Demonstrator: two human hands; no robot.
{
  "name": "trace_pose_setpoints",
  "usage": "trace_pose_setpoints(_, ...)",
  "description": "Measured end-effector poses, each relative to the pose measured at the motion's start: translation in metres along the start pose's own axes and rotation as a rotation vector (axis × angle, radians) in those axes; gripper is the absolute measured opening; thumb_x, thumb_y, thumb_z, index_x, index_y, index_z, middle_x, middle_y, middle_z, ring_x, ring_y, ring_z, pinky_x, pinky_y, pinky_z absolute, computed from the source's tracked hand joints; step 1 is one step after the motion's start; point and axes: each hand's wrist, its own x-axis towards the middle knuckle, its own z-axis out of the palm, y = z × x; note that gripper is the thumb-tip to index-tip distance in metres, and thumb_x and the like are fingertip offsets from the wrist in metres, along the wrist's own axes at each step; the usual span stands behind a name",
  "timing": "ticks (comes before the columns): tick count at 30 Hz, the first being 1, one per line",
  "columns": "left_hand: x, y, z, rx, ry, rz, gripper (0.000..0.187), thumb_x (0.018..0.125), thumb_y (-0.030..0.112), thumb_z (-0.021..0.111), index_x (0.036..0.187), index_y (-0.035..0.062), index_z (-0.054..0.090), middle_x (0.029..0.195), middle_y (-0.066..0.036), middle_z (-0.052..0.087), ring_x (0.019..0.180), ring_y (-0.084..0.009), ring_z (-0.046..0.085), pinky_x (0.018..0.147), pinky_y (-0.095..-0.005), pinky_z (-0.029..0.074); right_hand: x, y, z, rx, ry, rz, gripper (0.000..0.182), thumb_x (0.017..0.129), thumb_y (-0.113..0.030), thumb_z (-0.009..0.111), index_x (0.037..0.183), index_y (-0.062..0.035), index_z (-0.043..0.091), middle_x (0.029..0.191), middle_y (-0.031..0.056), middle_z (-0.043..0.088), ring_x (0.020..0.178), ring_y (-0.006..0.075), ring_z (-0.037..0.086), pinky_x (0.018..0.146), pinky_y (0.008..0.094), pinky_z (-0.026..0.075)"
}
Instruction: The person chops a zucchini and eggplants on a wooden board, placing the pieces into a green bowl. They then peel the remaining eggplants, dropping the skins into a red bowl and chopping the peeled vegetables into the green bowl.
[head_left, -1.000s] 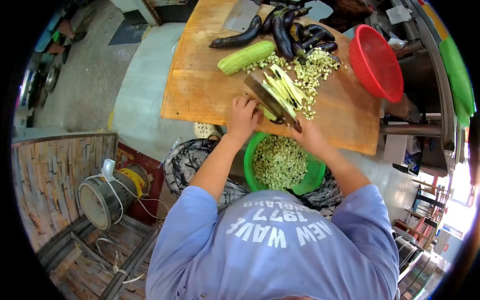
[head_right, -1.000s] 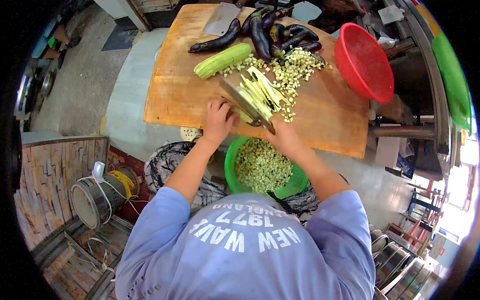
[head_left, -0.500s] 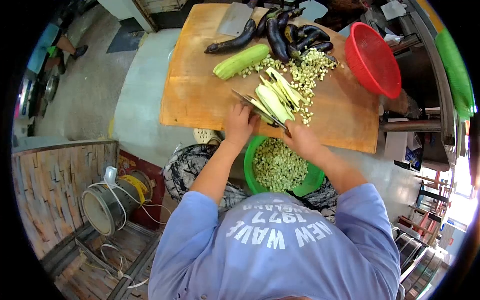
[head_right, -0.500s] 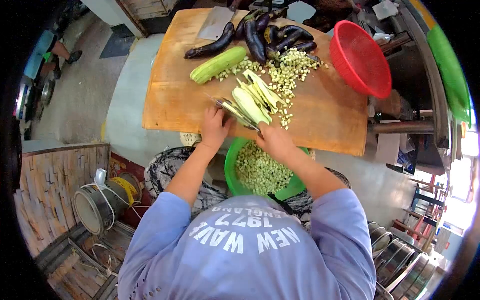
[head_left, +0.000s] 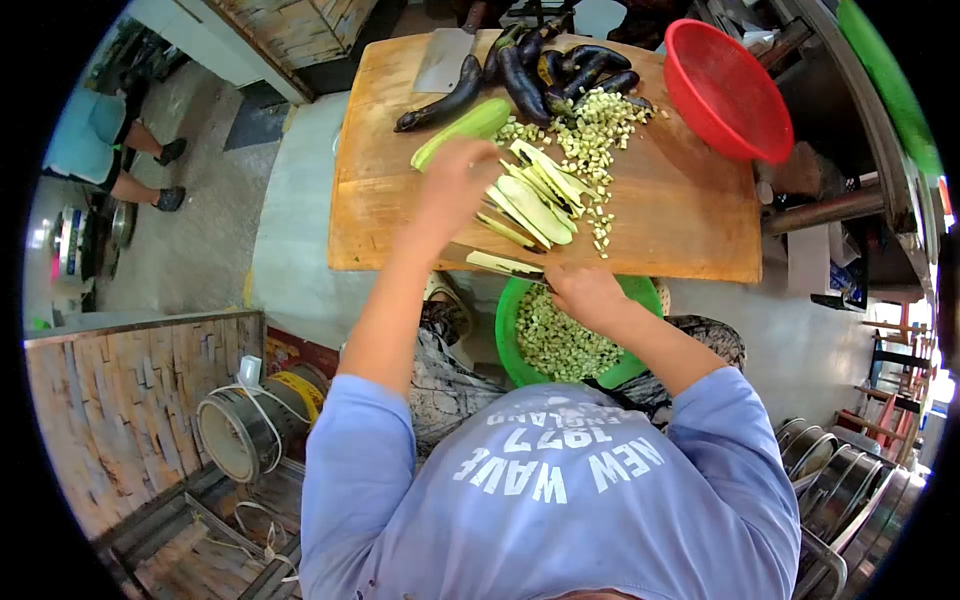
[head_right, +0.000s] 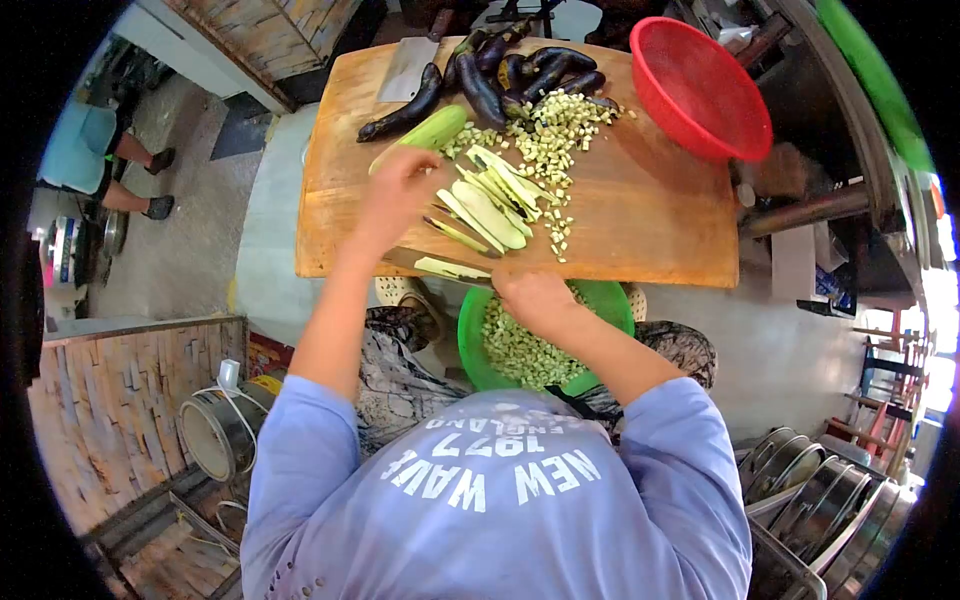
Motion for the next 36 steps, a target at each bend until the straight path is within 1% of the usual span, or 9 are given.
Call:
trace_pose_setpoints(1, 0.007, 0.002, 0.016, 0.095, -0.196, 0.152, 0.021, 0.078, 0.014, 0.066, 0.095, 0.0019, 0.061, 0.096, -0.01, 0.061, 0.095, -0.0262, 0.056, 0.084, -0.0381, 0.044, 0.0, -0.002, 0.0, -0.005, -0.023, 0.014, 0.022, 0.081, -0.016, 0.057, 0.097, -0.0034, 0.051, 0.07, 0.018, 0.064, 0.066, 0.0353, 0.064, 0.059, 0.0454, 0.051)
trace_pose_setpoints(4, 0.015, 0.007, 0.05, 0.394, -0.619, 0.363, 0.024, 0.076, 0.013, 0.065, 0.098, 0.0057, 0.062, 0.099, -0.01, 0.061, 0.101, -0.0262, 0.054, 0.088, -0.0401, 0.042, 0.0, -0.007, -0.002, -0.013, -0.053, 0.037, 0.02, 0.081, -0.015, 0.056, 0.096, -0.0025, 0.052, 0.074, 0.0179, 0.065, 0.068, 0.0339, 0.065, 0.059, 0.0443, 0.052)
trace_pose_setpoints(7, 0.004, -0.008, 0.067, 0.485, -0.62, 0.346, 0.025, 0.07, 0.007, 0.066, 0.095, 0.0104, 0.063, 0.096, -0.006, 0.059, 0.098, -0.0263, 0.053, 0.086, -0.0399, 0.041, -0.004, -0.007, 0.0, -0.015, 0.007, -0.004, 0.018, 0.08, -0.012, 0.055, 0.095, -0.0023, 0.052, 0.077, 0.0168, 0.065, 0.07, 0.0324, 0.066, 0.059, 0.043, 0.052)
trace_pose_setpoints(11, -0.011, -0.007, 0.05, 0.384, -0.627, 0.248, 0.019, 0.069, 0.003, 0.065, 0.087, 0.0059, 0.059, 0.093, -0.008, 0.057, 0.096, -0.0295, 0.053, 0.081, -0.0403, 0.043, -0.005, -0.002, 0.015, -0.058, 0.098, -0.06, 0.016, 0.079, -0.009, 0.054, 0.093, -0.0016, 0.053, 0.082, 0.0167, 0.065, 0.073, 0.0314, 0.067, 0.06, 0.0416, 0.053)
trace_pose_setpoints(14, -0.014, -0.018, 0.05, 0.366, -0.724, 0.249, 0.025, 0.069, 0.003, 0.066, 0.093, 0.0049, 0.058, 0.097, -0.01, 0.057, 0.096, -0.0311, 0.052, 0.082, -0.0395, 0.044, -0.005, -0.002, 0.015, -0.052, 0.098, -0.068, 0.014, 0.079, -0.007, 0.053, 0.092, -0.0012, 0.054, 0.084, 0.0174, 0.065, 0.074, 0.0318, 0.066, 0.061, 0.0413, 0.053)
trace_pose_setpoints(17, -0.011, -0.024, 0.058, 0.33, -0.592, 0.332, 0.033, 0.069, 0.003, 0.067, 0.1, 0.0059, 0.057, 0.103, -0.01, 0.056, 0.097, -0.031, 0.052, 0.085, -0.0386, 0.044, -0.001, -0.004, 0.013, -0.037, 0.084, -0.038, 0.013, 0.08, -0.007, 0.053, 0.091, -0.0015, 0.054, 0.083, 0.0172, 0.064, 0.073, 0.032, 0.066, 0.061, 0.0411, 0.053)
trace_pose_setpoints(26, 0.011, -0.002, 0.064, 0.569, -0.786, 0.205, 0.043, 0.068, 0.008, 0.072, 0.107, 0.0077, 0.056, 0.109, -0.007, 0.056, 0.106, -0.0269, 0.049, 0.09, -0.0385, 0.04, -0.004, -0.003, 0.017, -0.011, 0.135, -0.04, 0.011, 0.08, -0.009, 0.053, 0.09, -0.0032, 0.055, 0.08, 0.016, 0.064, 0.072, 0.0314, 0.066, 0.06, 0.0409, 0.053)
trace_pose_setpoints(32, 0.01, -0.007, 0.073, 0.532, -0.772, 0.138, 0.036, 0.067, 0.009, 0.074, 0.1, 0.0092, 0.06, 0.107, -0.006, 0.057, 0.103, -0.0264, 0.051, 0.09, -0.0396, 0.04, -0.007, -0.007, 0.01, -0.026, 0.11, -0.02, 0.012, 0.08, -0.009, 0.053, 0.09, -0.0033, 0.055, 0.08, 0.0154, 0.065, 0.073, 0.0316, 0.066, 0.062, 0.0403, 0.053)
trace_pose_setpoints(36, 0.012, -0.003, 0.068, 0.564, -0.821, 0.181, 0.031, 0.067, 0.008, 0.072, 0.097, 0.0096, 0.061, 0.106, -0.007, 0.059, 0.101, -0.026, 0.054, 0.089, -0.0383, 0.041, -0.007, -0.008, 0.009, -0.015, 0.105, -0.019, 0.012, 0.08, -0.009, 0.052, 0.091, -0.0032, 0.055, 0.081, 0.0155, 0.065, 0.074, 0.0317, 0.066, 0.062, 0.0406, 0.053)
